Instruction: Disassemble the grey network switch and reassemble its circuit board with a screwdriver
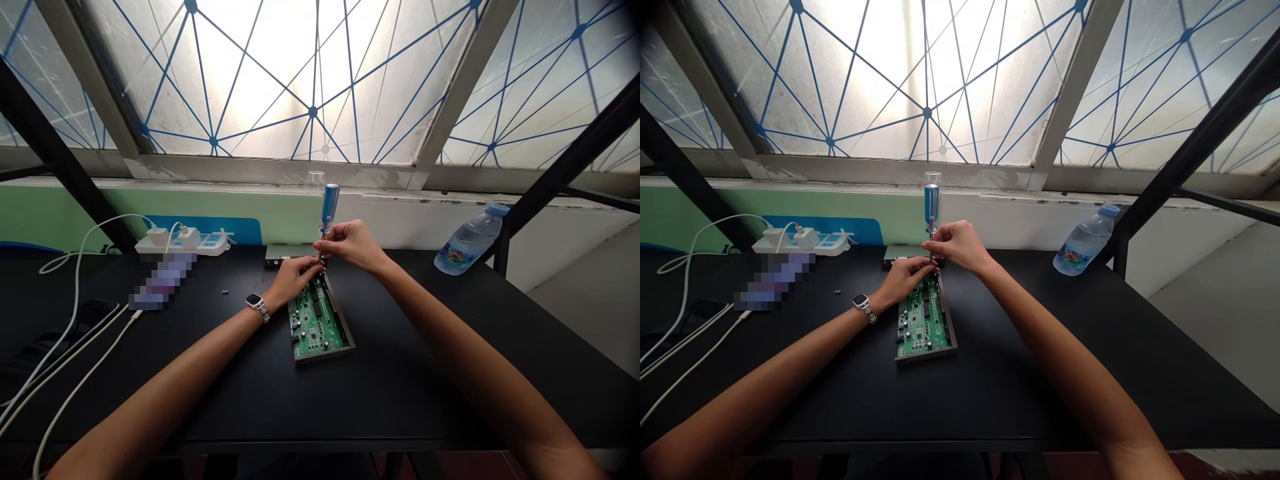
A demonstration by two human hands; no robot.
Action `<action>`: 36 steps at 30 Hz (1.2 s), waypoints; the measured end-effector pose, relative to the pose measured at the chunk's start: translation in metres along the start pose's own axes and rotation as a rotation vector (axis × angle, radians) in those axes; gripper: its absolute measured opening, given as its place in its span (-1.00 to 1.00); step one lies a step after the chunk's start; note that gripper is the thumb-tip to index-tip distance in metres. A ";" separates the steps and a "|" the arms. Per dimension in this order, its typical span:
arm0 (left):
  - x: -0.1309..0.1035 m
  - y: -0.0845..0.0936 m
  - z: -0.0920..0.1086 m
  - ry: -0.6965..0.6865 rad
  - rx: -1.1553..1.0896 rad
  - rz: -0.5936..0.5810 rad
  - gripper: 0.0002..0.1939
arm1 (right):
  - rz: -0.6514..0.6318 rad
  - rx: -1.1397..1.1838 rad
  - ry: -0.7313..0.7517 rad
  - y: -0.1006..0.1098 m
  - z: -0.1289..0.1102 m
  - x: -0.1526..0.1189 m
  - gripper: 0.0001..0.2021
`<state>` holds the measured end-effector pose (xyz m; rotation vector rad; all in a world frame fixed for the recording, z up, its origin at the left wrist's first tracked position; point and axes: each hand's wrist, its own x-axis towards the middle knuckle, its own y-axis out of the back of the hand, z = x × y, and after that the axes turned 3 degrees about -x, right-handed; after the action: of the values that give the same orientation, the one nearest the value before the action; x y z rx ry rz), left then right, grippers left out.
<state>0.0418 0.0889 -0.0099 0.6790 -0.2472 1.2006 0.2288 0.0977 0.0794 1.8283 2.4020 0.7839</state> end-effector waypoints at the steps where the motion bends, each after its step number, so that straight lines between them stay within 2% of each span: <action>1: 0.000 0.000 0.000 0.003 -0.005 0.007 -0.77 | -0.010 0.016 -0.009 0.000 0.000 0.000 -0.65; 8: 0.003 -0.004 -0.005 0.032 -0.006 0.068 -0.74 | -0.102 0.071 -0.026 0.000 -0.003 -0.001 -0.75; 13: 0.005 -0.004 -0.004 0.048 0.023 0.064 -0.72 | -0.178 -0.002 0.026 0.003 -0.008 -0.003 -0.81; 18: 0.007 -0.007 -0.006 0.064 0.102 0.067 -0.70 | -0.264 0.031 0.046 0.001 -0.012 -0.003 -0.83; 22: 0.008 -0.009 -0.010 0.094 0.145 0.088 -0.70 | -0.240 -0.042 0.069 -0.003 -0.009 -0.004 -0.81; 26: 0.006 -0.008 -0.007 0.101 0.130 0.070 -0.67 | -0.087 -0.231 0.086 -0.006 -0.004 -0.004 -0.81; 28: 0.005 -0.007 -0.003 0.086 0.101 0.048 -0.72 | -0.048 -0.190 0.061 -0.005 -0.002 -0.003 -0.82; 31: 0.004 -0.003 0.002 0.058 0.053 0.018 -0.77 | -0.066 -0.041 0.005 -0.002 0.000 -0.002 -0.81; 36: 0.002 0.000 0.001 0.031 0.006 -0.005 -0.75 | -0.084 0.015 -0.031 0.002 0.000 -0.001 -0.85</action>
<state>0.0427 0.0893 -0.0081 0.6654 -0.2160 1.2066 0.2310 0.0978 0.0798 1.7189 2.4531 0.7273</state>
